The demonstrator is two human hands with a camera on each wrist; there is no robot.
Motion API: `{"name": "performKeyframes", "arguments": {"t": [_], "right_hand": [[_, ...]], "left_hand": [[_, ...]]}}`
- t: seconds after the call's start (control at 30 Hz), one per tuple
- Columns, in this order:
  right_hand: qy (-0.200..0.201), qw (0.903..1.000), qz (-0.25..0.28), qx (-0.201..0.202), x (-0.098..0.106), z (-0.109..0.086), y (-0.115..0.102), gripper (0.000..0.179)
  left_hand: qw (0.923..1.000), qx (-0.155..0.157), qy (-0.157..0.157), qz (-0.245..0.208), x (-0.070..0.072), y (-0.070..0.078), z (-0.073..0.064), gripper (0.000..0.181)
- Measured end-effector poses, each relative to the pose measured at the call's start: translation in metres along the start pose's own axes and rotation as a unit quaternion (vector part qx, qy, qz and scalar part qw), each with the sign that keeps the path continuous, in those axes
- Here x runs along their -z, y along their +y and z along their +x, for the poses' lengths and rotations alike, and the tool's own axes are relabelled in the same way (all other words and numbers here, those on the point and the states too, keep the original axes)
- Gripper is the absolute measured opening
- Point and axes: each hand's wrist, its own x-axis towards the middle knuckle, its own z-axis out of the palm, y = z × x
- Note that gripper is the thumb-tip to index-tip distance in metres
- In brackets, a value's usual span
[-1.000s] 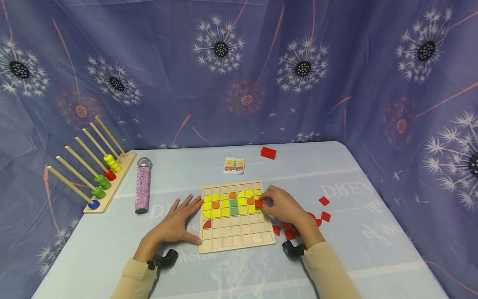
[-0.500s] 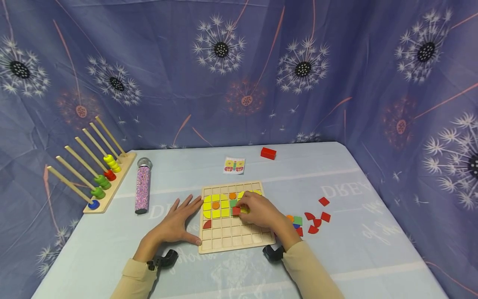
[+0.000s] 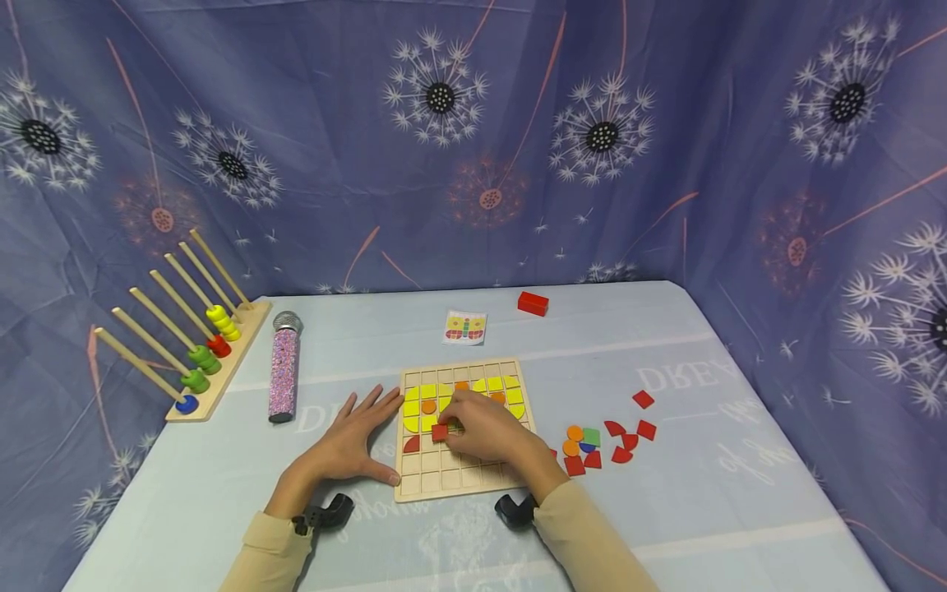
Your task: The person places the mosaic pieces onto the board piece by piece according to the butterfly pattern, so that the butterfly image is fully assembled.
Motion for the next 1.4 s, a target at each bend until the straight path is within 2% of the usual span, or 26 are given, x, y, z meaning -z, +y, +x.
{"name": "performKeyframes", "arguments": {"t": [0.2,0.4,0.73,0.87,1.0,1.13,1.4], "right_hand": [[-0.007,0.9998,-0.001,0.017,-0.005,0.003,-0.01,0.023],[-0.014,0.9998,0.001,0.012,-0.004,0.003,-0.015,0.024],[-0.013,0.9998,0.01,0.01,-0.003,0.001,-0.013,0.022],[-0.006,0.9998,0.021,0.001,0.004,-0.004,-0.008,0.021],[0.008,0.9995,0.032,-0.004,0.015,-0.012,0.005,0.02],[0.038,0.998,0.049,-0.012,0.026,-0.024,0.026,0.017],[0.091,0.9859,0.106,-0.092,0.049,-0.056,0.073,0.021]], "left_hand": [[1.0,0.001,0.001,0.001,0.0,0.001,0.0,0.13],[1.0,0.001,-0.002,0.004,0.0,0.002,0.002,0.13],[1.0,-0.002,0.003,-0.002,0.001,0.003,0.002,0.13],[1.0,-0.001,0.004,0.0,0.0,0.002,0.002,0.131],[1.0,0.001,0.003,0.001,-0.001,0.002,0.001,0.131],[1.0,-0.002,0.006,-0.005,0.0,0.003,0.0,0.13],[1.0,0.0,0.005,-0.006,0.001,0.003,0.0,0.13]]}}
